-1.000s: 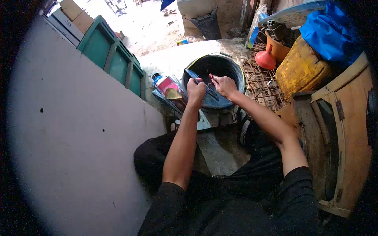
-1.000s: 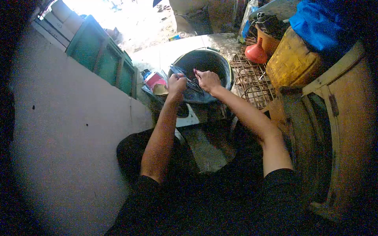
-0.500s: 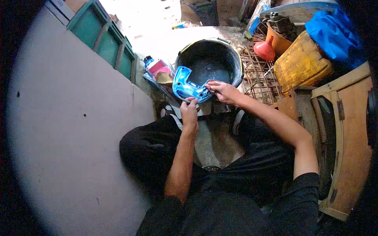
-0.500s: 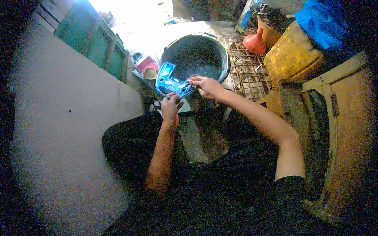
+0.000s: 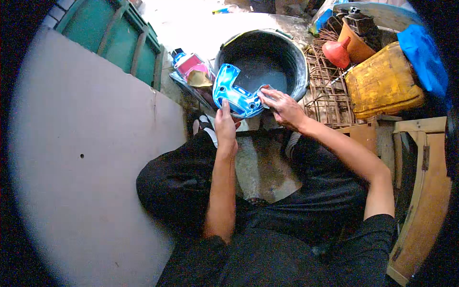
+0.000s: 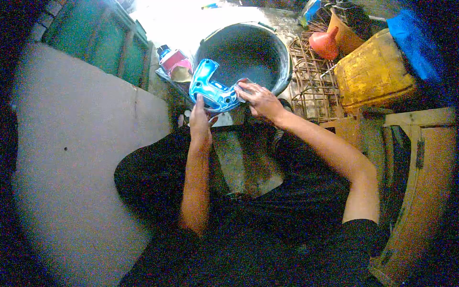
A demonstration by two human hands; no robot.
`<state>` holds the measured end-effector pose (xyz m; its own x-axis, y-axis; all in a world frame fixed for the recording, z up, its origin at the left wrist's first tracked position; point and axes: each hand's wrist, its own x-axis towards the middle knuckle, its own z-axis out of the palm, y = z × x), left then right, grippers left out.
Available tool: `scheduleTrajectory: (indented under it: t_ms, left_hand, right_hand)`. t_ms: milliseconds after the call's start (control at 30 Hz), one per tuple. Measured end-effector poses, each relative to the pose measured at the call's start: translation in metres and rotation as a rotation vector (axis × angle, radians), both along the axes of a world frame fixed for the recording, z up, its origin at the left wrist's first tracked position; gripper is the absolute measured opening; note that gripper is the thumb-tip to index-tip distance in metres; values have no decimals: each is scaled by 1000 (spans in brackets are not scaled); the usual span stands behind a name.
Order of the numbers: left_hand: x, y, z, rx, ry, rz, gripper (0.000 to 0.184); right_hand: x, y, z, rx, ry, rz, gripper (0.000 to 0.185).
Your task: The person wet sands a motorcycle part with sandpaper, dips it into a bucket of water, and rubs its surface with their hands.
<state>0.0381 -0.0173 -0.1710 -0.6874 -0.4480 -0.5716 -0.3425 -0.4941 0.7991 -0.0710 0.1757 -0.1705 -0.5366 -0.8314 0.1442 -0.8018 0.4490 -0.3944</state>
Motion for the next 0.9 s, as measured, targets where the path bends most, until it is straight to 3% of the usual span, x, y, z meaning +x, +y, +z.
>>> scheduleTrajectory:
  t_ms: [100, 233, 300, 333, 467, 700, 800, 900]
  left_hand:
    - [-1, 9, 8, 11, 80, 54, 34]
    - [3, 10, 4, 17, 20, 35, 27]
    - [5, 11, -7, 107, 70, -57, 25]
    - [4, 10, -10, 172, 112, -70, 24]
    - [6, 9, -21, 264, 118, -175, 24]
    - [5, 10, -22, 345, 37, -144, 33]
    - [1, 7, -28, 440, 104, 14, 32]
    - [-2, 2, -22, 245, 79, 55, 29]
  right_hand:
    - [1, 0, 6, -16, -5, -11, 61]
    - [4, -7, 6, -56, -54, -95, 55]
    - [0, -11, 2, -97, 56, -73, 47]
    - [-7, -11, 3, -28, 90, 65, 51]
    - [-1, -11, 3, 105, 153, 263, 69]
    - [-2, -9, -5, 102, 295, 283, 63]
    - [-2, -9, -1, 156, 245, 290, 62]
    - [-8, -5, 1, 192, 261, 349, 60]
